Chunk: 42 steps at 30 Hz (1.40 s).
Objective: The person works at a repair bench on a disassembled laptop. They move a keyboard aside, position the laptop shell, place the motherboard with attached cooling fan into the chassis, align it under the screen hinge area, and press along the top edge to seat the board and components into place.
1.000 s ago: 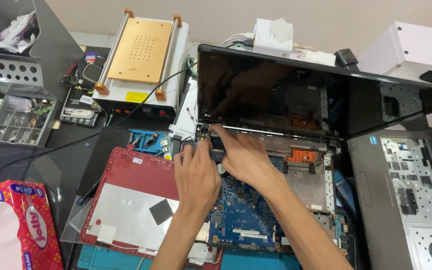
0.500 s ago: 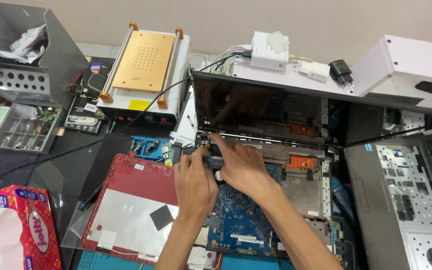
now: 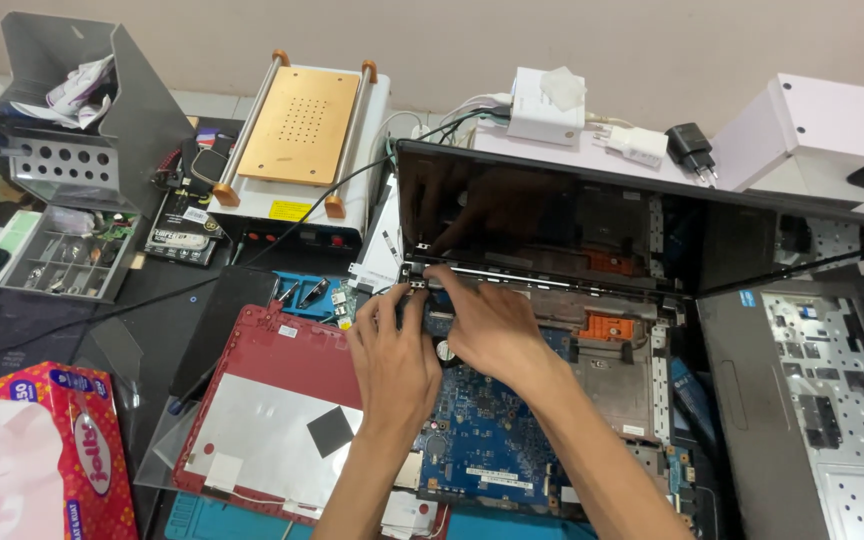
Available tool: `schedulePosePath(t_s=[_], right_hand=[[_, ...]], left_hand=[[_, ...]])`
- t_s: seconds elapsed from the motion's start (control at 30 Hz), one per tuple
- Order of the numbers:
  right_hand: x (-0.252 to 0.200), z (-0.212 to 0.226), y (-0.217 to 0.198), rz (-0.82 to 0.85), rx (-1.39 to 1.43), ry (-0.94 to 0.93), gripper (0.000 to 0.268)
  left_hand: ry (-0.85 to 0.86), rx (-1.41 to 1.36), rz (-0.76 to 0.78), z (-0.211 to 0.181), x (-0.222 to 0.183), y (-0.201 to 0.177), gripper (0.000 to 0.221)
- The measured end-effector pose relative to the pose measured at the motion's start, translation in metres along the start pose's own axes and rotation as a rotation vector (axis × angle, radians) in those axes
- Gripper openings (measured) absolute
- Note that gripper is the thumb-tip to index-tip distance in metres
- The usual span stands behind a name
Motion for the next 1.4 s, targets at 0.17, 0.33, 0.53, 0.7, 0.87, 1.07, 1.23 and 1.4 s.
schedulePosePath(t_s=[0.17,0.33,0.53,0.7,0.87,1.07,1.23,1.4], right_hand=[[-0.003,-0.005,-0.001,-0.051,0.071,-0.059,0.074],[-0.006,-0.008,0.004,-0.094,0.052,-0.066,0.072],[-0.013,0.006,-0.011,-0.045,0.087,-0.019,0.073],[-0.006,0.004,-0.007,0.027,0.080,0.013,0.073],[-0.004,0.000,-0.003,0.000,0.095,0.003,0.070],[-0.007,0.002,-0.003,0.100,0.046,0.077,0.077],[-0.003,-0.003,0.004,0.022,-0.028,0.036,0.084],[-0.002,-0.006,0.005,-0.022,-0.012,-0.015,0.084]], left_hand=[[0.039,0.099,-0.014,0.002,0.002,0.002,0.046],[0.032,0.103,0.005,0.001,-0.001,0.002,0.051],[0.051,0.076,-0.022,0.003,-0.006,0.006,0.052],[0.035,0.077,0.008,0.002,-0.001,0.002,0.055],[0.024,0.070,0.035,0.001,0.002,0.000,0.055],[0.040,0.115,0.016,0.002,-0.002,0.004,0.052],[0.048,0.076,0.019,0.004,-0.005,0.006,0.056],[0.046,0.088,0.021,0.003,-0.004,0.004,0.054]])
Point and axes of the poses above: each hand's wrist, its own x-axis towards the middle knuckle, its own y-axis out of the palm, z = x × y, the point moved 2 cm from there along x, towards the middle knuckle, and after that the axes turned 14 degrees about y, right-handed, at the moved point
